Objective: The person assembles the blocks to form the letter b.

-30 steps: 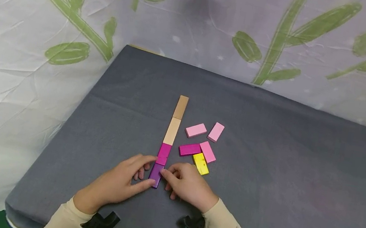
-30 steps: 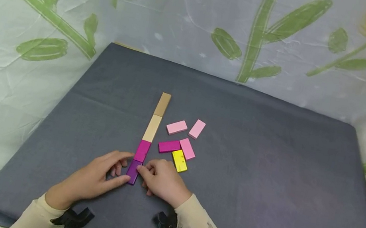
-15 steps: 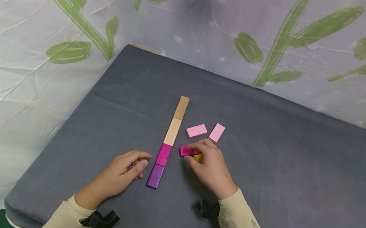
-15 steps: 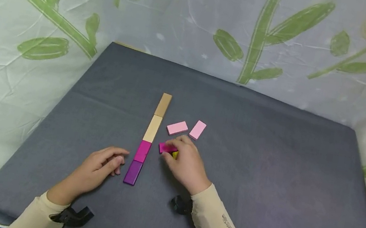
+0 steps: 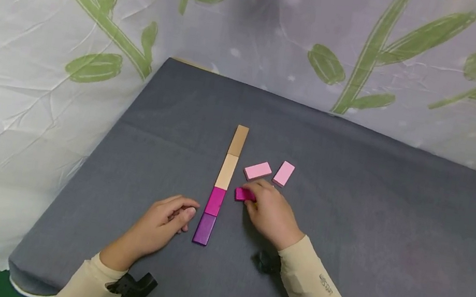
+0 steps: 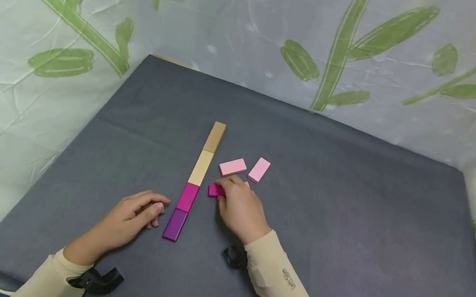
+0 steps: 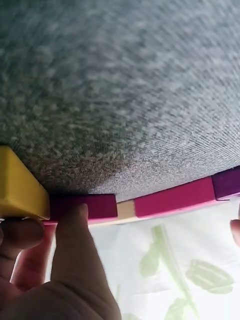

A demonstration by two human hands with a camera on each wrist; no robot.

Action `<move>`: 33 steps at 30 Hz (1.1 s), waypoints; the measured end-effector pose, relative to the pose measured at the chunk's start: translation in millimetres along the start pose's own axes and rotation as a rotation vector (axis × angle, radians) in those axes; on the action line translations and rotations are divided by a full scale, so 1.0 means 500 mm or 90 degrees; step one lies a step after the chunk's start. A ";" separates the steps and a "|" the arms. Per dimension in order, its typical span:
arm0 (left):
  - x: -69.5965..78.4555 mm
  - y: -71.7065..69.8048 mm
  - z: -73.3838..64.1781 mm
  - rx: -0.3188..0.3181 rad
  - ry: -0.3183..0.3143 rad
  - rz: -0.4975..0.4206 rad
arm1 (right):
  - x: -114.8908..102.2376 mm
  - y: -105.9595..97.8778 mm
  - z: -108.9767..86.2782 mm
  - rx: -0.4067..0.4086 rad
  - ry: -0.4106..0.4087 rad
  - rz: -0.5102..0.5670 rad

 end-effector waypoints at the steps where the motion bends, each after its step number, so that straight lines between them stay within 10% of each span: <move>1: 0.001 0.001 0.000 0.001 -0.002 -0.001 | 0.002 0.001 0.002 0.003 0.000 -0.004; 33: -0.001 0.000 0.003 -0.023 -0.071 -0.037 | 0.018 0.011 0.061 0.016 0.062 -0.035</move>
Point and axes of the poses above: each hand's wrist, its own z-axis towards the middle knuckle, its own y-axis out of the palm, x = y × z, the point moved 4 cm from there along z, towards the middle knuckle, and after that the axes turned 12 degrees about x, right-handed, at the moved point
